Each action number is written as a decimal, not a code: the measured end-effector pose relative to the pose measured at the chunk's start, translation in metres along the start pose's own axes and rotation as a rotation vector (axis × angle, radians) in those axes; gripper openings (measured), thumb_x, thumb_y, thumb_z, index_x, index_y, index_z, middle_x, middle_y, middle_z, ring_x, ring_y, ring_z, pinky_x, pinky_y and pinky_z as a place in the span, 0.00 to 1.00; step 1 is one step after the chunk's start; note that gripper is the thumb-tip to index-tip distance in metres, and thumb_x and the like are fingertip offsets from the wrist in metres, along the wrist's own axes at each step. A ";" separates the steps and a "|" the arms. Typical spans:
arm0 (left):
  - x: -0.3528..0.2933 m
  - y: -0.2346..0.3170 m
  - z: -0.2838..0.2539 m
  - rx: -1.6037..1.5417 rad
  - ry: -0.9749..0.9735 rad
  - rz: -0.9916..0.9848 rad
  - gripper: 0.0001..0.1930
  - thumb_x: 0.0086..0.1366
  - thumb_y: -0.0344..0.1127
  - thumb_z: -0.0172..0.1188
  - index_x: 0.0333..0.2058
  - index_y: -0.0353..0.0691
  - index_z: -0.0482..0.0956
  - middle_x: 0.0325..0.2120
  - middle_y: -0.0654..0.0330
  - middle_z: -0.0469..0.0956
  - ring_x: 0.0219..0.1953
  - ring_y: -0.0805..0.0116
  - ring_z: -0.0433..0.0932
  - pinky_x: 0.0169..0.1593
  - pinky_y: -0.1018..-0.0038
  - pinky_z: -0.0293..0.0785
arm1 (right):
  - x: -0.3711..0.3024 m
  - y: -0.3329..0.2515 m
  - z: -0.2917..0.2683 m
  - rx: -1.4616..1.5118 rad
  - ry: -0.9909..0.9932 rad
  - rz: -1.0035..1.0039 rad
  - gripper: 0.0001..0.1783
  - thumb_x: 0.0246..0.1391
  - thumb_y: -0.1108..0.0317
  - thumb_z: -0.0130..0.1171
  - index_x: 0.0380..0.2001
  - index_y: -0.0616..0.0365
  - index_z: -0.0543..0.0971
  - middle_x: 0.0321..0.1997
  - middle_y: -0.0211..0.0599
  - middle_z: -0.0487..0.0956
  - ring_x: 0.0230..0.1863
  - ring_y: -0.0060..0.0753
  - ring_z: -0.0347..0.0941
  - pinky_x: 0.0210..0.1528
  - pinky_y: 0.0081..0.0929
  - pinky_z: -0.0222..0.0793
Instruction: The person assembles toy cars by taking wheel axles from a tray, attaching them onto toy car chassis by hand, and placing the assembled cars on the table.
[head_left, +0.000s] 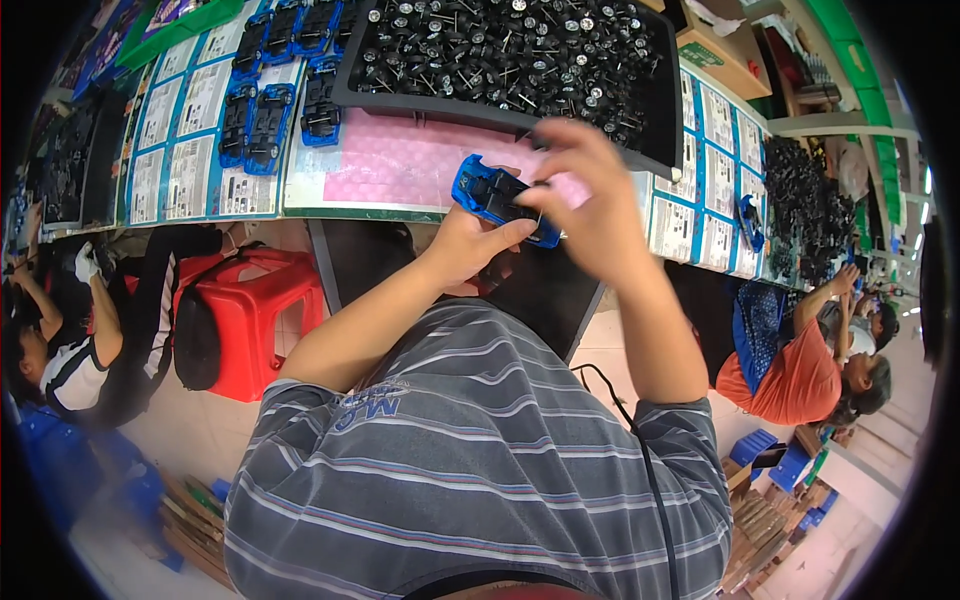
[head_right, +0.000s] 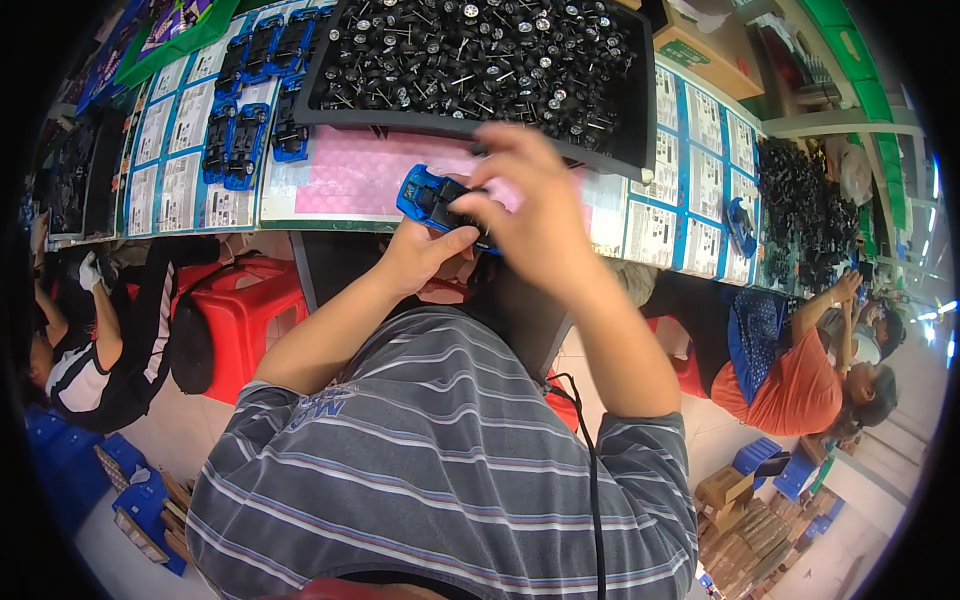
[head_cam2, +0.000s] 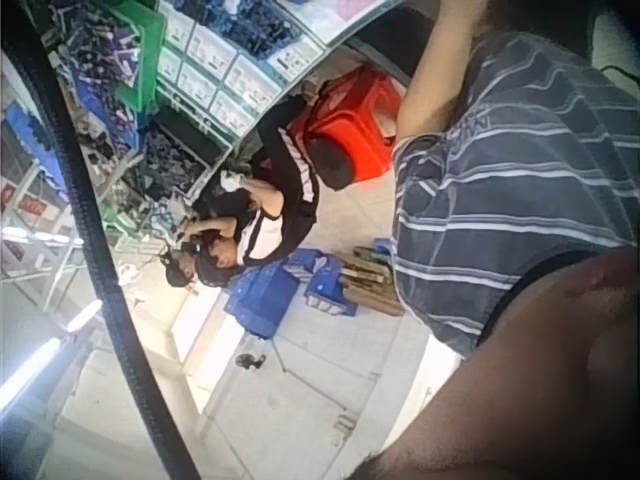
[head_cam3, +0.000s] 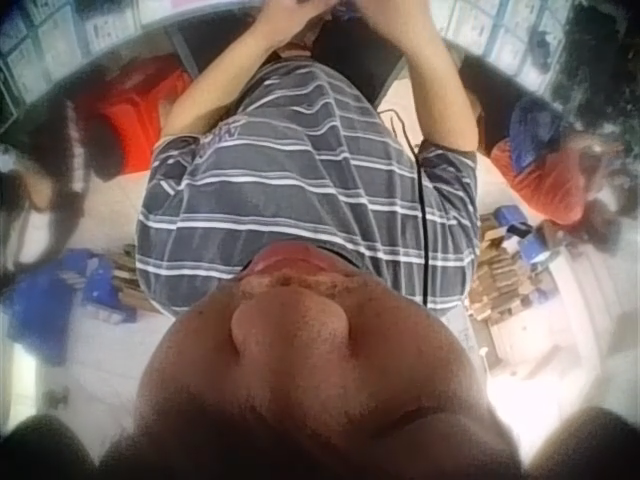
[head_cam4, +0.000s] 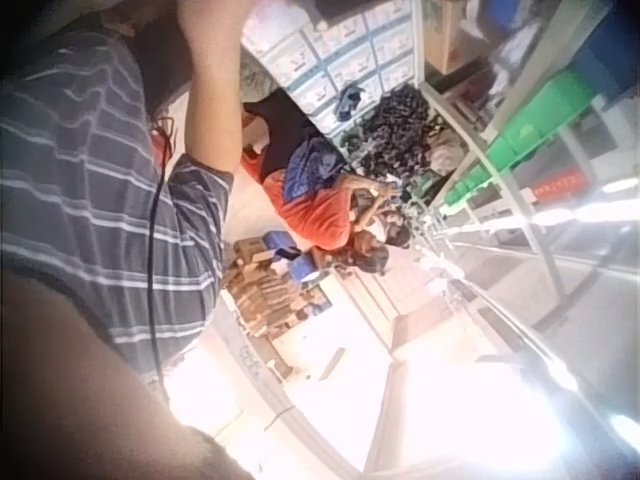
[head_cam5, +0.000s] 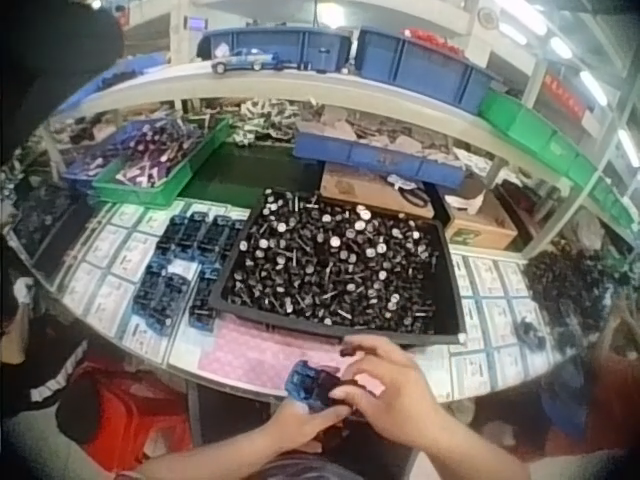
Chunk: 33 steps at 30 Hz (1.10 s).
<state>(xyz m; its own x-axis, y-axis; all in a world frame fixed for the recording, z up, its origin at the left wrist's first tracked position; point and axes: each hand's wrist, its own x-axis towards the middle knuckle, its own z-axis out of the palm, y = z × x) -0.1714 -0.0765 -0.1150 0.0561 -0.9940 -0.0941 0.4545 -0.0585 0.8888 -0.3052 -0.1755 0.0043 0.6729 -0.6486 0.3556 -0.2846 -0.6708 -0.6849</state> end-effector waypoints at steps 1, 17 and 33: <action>0.001 0.002 0.001 -0.001 -0.007 -0.006 0.29 0.65 0.36 0.67 0.60 0.40 0.64 0.37 0.63 0.79 0.29 0.76 0.78 0.31 0.78 0.77 | -0.006 -0.004 0.014 0.042 -0.051 0.028 0.20 0.37 0.70 0.77 0.33 0.64 0.77 0.49 0.46 0.80 0.52 0.48 0.76 0.55 0.38 0.72; -0.046 0.047 -0.063 0.071 0.241 0.246 0.25 0.65 0.31 0.65 0.57 0.37 0.64 0.46 0.60 0.77 0.46 0.72 0.78 0.49 0.70 0.78 | -0.026 0.029 -0.027 -0.170 0.116 0.161 0.19 0.47 0.70 0.72 0.42 0.65 0.80 0.41 0.45 0.82 0.43 0.42 0.80 0.50 0.32 0.74; -0.098 0.196 -0.396 0.275 0.846 0.152 0.23 0.71 0.43 0.60 0.57 0.34 0.73 0.44 0.63 0.79 0.40 0.74 0.78 0.42 0.75 0.75 | -0.171 0.254 -0.251 -0.753 0.532 0.703 0.30 0.47 0.62 0.70 0.53 0.64 0.76 0.55 0.55 0.76 0.57 0.53 0.73 0.61 0.41 0.68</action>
<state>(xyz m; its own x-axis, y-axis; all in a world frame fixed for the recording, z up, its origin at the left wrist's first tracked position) 0.2637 0.0459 -0.1093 0.7830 -0.5987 -0.1685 0.1659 -0.0601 0.9843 -0.6634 -0.3252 -0.0707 -0.1162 -0.9125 0.3922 -0.9366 -0.0308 -0.3491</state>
